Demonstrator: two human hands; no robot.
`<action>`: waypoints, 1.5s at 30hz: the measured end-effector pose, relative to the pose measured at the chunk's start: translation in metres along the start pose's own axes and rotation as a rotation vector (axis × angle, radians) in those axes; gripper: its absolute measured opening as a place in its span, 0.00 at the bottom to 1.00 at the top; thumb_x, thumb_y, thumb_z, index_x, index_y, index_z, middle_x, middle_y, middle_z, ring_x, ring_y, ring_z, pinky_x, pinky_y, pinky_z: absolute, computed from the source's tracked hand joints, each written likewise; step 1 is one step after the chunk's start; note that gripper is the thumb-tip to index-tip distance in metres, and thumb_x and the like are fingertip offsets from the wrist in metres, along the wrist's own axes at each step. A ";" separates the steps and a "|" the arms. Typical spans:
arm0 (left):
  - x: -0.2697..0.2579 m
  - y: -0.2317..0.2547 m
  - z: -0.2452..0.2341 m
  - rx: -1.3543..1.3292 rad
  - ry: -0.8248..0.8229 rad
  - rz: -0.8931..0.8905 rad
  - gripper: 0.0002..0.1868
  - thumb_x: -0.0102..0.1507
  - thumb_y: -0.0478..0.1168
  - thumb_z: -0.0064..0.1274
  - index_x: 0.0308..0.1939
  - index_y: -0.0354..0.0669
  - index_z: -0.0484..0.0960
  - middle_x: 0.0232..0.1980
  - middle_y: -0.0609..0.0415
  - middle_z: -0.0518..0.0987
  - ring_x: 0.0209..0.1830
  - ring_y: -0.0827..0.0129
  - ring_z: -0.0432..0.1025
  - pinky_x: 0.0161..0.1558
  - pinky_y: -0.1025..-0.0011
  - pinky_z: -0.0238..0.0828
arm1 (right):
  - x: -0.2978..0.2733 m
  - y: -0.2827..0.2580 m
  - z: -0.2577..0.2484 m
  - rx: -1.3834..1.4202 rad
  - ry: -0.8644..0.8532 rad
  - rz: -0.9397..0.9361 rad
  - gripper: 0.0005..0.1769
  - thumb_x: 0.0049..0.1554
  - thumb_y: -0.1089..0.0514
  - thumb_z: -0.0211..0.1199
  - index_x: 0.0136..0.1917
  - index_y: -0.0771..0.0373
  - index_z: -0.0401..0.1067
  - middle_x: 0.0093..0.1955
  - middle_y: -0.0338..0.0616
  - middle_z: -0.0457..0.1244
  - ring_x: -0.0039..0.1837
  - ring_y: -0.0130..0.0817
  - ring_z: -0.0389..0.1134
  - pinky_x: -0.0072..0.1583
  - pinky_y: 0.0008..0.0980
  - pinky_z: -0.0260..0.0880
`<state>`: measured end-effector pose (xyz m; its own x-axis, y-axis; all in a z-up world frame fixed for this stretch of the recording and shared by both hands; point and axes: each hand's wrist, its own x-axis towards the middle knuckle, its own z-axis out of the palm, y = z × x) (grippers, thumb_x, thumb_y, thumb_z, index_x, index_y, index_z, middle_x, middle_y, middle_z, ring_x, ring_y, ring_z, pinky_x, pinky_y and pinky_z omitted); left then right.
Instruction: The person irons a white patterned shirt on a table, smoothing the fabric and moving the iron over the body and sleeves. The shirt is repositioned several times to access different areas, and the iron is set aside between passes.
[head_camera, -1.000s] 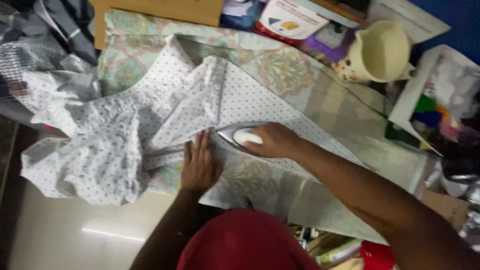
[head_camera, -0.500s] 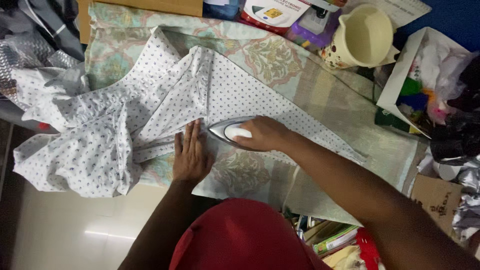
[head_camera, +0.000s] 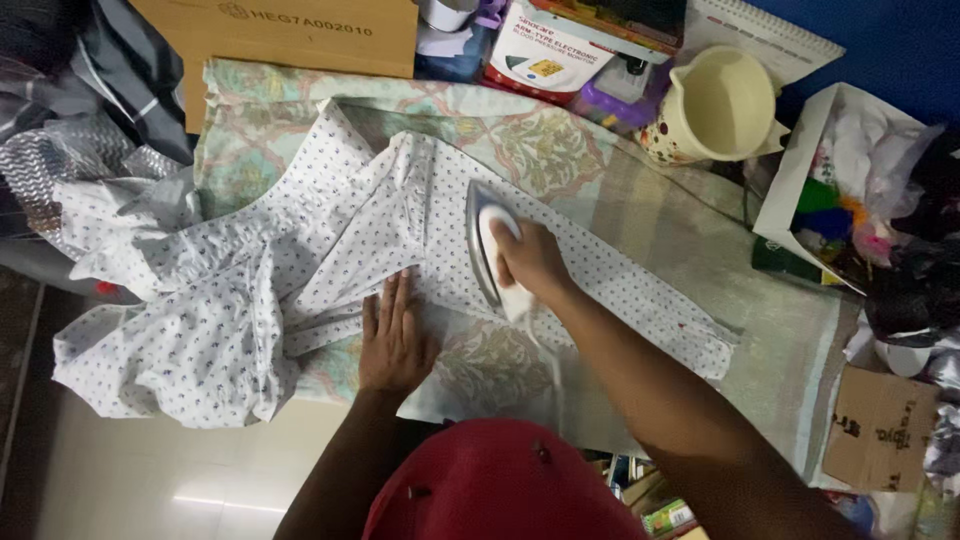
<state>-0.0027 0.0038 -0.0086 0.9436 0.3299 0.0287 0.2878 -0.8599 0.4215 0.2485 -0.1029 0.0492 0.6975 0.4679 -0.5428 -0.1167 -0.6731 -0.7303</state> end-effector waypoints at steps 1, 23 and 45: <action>-0.001 0.000 0.001 0.031 -0.048 -0.022 0.32 0.64 0.50 0.48 0.60 0.23 0.67 0.84 0.38 0.46 0.85 0.47 0.41 0.77 0.37 0.36 | 0.007 -0.005 0.008 0.078 0.015 -0.004 0.24 0.65 0.44 0.56 0.46 0.69 0.72 0.28 0.47 0.63 0.24 0.33 0.64 0.29 0.38 0.68; -0.005 -0.001 0.004 -0.070 0.063 0.021 0.31 0.62 0.47 0.46 0.65 0.29 0.66 0.82 0.37 0.50 0.83 0.43 0.45 0.75 0.36 0.40 | 0.015 -0.049 0.055 0.088 0.071 -0.036 0.28 0.62 0.40 0.55 0.40 0.69 0.72 0.23 0.45 0.62 0.21 0.36 0.65 0.26 0.39 0.66; 0.055 0.034 0.005 -0.078 -0.074 0.387 0.41 0.68 0.55 0.39 0.77 0.33 0.48 0.82 0.40 0.47 0.82 0.50 0.40 0.78 0.50 0.31 | -0.056 0.041 -0.099 -0.583 0.001 -0.175 0.28 0.60 0.38 0.60 0.47 0.68 0.78 0.35 0.60 0.68 0.37 0.52 0.72 0.43 0.46 0.70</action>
<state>0.0598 -0.0091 0.0028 0.9899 -0.0437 0.1349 -0.1017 -0.8820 0.4602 0.2743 -0.2137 0.0907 0.6721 0.5995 -0.4345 0.4058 -0.7891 -0.4611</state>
